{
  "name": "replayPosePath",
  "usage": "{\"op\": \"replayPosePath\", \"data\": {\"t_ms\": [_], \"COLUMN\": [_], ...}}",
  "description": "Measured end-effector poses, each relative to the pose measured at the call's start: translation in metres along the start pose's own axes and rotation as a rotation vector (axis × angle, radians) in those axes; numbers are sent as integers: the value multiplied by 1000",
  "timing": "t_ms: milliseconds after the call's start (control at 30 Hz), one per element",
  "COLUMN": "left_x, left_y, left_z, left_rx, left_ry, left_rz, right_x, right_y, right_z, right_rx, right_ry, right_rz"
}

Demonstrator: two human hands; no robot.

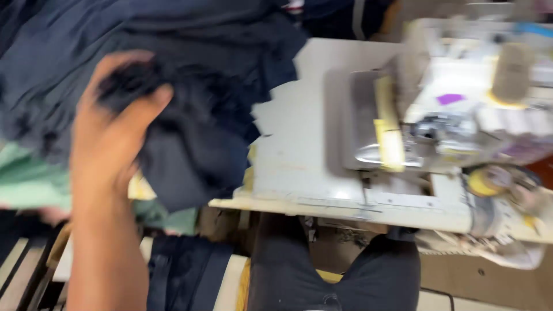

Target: Trimming excess material from a fabric strip using thread snips at a sewing workstation

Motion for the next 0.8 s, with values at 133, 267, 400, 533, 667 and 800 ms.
{"op": "replayPosePath", "data": {"t_ms": [133, 267, 400, 533, 667, 800], "left_x": [-8, -95, -83, -92, -110, -145], "left_y": [-59, -95, -90, -100, -92, -36], "left_z": [39, 127, 141, 150, 134, 115], "left_rx": [-188, -309, -317, -334, -306, -86], "left_ry": [-34, -525, -491, -420, -260, -404], "left_rz": [175, 48, 98, 75, 86, 508], "right_x": [-3, 44, -10, -166, -216, -158], "right_y": [19, 153, 181, 143, 41, -88], "right_z": [55, 102, 221, 474, 630, 684], "right_rx": [-241, -376, -423, -163, -104, -126], "right_ry": [151, 295, 458, 682, 790, 1043], "right_rz": [-131, -283, -450, -766, -1250, -1224]}}
Point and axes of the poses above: each hand's wrist, its own y-axis away from the middle knuckle, its own z-axis out of the palm, x = y × z, the point moved 5 cm from there along -y, towards the middle knuckle, and after that the axes turned 12 degrees about -y, right-handed, at the moved point
